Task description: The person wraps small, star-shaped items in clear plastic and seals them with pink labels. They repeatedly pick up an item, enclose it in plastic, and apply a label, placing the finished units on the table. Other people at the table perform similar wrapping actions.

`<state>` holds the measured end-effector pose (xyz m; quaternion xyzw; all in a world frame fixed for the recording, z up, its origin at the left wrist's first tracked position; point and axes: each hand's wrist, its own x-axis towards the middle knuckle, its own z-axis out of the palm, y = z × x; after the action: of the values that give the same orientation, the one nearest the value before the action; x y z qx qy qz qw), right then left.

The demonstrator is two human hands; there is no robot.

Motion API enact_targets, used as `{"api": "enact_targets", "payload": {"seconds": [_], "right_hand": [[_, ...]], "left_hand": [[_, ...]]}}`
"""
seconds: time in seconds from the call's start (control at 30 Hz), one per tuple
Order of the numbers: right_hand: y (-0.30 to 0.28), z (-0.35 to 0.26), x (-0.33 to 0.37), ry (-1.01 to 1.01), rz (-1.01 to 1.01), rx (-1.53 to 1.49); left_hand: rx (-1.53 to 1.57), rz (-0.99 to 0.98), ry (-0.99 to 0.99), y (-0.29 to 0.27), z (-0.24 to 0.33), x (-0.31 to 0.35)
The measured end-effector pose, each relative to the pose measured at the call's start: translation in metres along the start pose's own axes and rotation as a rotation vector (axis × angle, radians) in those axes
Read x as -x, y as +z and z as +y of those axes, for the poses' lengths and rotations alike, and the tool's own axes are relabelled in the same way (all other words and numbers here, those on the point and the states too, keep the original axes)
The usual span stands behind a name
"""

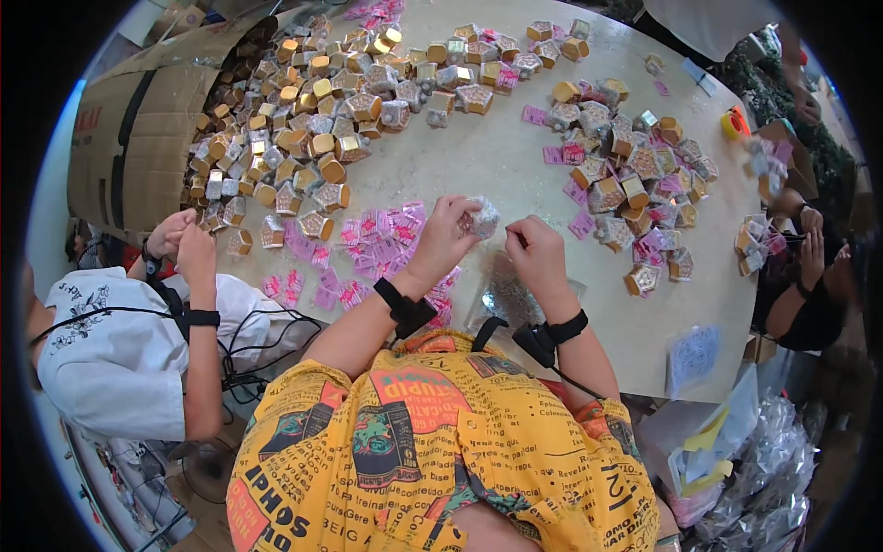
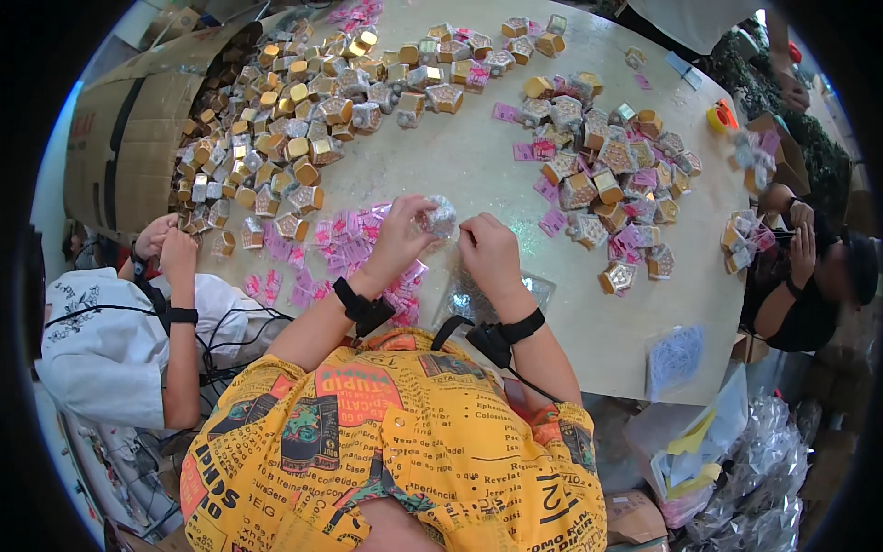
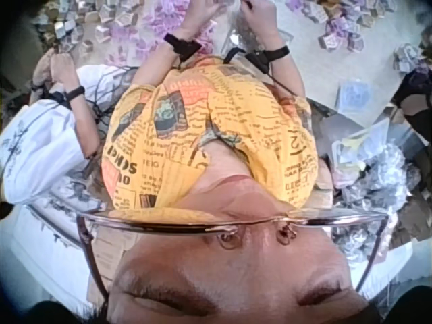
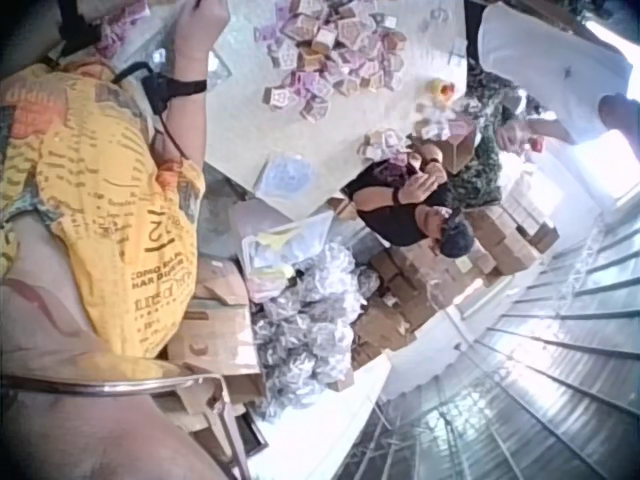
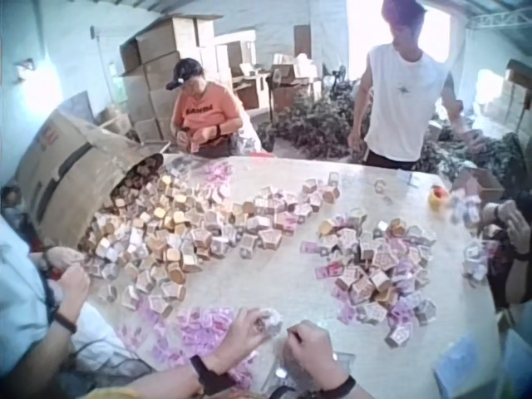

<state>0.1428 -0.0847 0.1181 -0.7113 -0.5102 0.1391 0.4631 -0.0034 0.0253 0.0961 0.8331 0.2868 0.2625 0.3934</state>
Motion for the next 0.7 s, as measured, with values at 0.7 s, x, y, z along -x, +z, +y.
{"api": "enact_targets", "payload": {"seconds": [0.7], "right_hand": [[0.001,-0.002,-0.003,-0.129,-0.062,0.218]], "left_hand": [[-0.075,-0.038,0.093,-0.003,0.021,0.002]]}}
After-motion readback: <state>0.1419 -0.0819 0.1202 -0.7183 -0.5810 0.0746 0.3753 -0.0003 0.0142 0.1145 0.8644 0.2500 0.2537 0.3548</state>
